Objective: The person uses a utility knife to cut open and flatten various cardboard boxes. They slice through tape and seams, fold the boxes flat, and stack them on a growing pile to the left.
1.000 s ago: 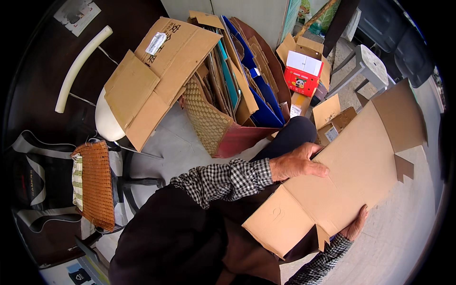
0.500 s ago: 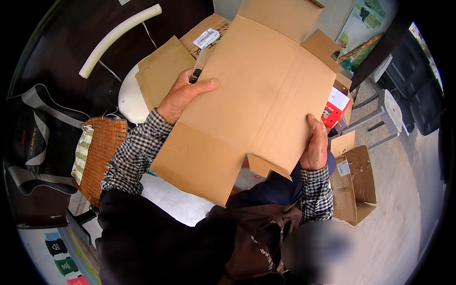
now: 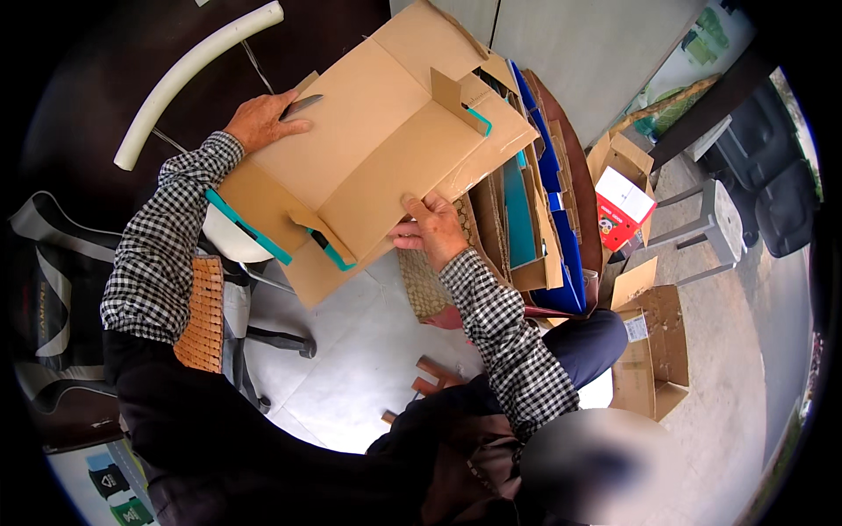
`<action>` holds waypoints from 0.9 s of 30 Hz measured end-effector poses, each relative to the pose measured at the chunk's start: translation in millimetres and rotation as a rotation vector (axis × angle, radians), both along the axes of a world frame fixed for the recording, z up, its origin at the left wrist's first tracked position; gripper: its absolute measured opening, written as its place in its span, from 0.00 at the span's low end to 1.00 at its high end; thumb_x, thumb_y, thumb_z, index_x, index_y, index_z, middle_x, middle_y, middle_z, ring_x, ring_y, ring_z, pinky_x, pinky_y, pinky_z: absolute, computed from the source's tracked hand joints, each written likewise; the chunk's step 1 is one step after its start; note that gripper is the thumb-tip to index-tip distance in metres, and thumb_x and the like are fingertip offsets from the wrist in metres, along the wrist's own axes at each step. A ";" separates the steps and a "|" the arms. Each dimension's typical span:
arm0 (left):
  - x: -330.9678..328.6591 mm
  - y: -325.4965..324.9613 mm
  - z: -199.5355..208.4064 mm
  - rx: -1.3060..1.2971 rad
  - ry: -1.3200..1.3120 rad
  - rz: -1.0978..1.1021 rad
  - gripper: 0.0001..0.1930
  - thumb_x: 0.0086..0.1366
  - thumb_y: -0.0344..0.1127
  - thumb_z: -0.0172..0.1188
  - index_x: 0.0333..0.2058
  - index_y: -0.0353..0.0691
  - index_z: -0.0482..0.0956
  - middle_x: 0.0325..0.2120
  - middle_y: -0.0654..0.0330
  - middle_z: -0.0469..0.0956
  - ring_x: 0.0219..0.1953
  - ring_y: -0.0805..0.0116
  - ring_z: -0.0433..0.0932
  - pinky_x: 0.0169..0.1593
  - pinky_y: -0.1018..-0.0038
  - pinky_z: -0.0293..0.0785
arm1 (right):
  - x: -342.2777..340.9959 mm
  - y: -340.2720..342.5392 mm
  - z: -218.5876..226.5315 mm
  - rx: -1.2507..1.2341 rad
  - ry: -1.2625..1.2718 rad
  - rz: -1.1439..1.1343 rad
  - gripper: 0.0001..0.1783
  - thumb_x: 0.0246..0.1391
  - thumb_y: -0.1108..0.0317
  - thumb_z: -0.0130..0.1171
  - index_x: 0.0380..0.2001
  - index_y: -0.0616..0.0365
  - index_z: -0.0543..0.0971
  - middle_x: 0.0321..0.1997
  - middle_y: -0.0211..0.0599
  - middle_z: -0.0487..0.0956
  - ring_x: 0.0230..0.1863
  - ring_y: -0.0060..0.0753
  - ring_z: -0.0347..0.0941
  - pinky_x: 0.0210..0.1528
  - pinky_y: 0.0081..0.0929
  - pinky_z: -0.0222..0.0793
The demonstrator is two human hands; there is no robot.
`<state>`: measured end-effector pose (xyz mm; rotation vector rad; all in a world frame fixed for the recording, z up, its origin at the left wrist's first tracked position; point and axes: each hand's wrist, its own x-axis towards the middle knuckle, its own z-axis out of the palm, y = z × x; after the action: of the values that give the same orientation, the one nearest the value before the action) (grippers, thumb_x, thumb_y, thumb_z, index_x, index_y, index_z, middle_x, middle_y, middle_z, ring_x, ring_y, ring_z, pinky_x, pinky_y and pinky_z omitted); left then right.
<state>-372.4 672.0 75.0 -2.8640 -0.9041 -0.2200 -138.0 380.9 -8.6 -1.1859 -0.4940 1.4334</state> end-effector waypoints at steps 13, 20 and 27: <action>-2.0 7.9 18.2 -0.112 0.333 0.046 0.38 0.67 0.65 0.55 0.60 0.36 0.68 0.42 0.42 0.80 0.47 0.45 0.79 0.50 0.55 0.75 | 15.5 -23.1 -27.0 -0.255 -0.343 0.190 0.34 0.56 0.37 0.65 0.38 0.64 0.77 0.32 0.41 0.83 0.28 0.30 0.83 0.30 0.28 0.82; -23.5 -4.8 -0.8 -0.113 0.759 0.010 0.36 0.65 0.61 0.61 0.61 0.40 0.68 0.37 0.47 0.81 0.45 0.53 0.81 0.47 0.59 0.77 | -4.4 0.8 -35.8 -0.030 0.041 -0.055 0.38 0.53 0.49 0.72 0.54 0.66 0.69 0.49 0.48 0.79 0.41 0.37 0.81 0.40 0.36 0.84; -61.2 -69.2 -63.1 -0.522 -0.250 0.440 0.30 0.69 0.52 0.61 0.65 0.46 0.69 0.37 0.56 0.81 0.43 0.65 0.80 0.48 0.69 0.75 | -3.1 -7.6 -42.4 -0.021 0.083 -0.044 0.26 0.58 0.53 0.68 0.47 0.65 0.75 0.43 0.44 0.81 0.35 0.33 0.82 0.35 0.32 0.84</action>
<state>-433.5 602.8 11.9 -3.0087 -1.8514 -0.3404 -141.0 373.3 -51.1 -1.1424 -0.3945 1.4466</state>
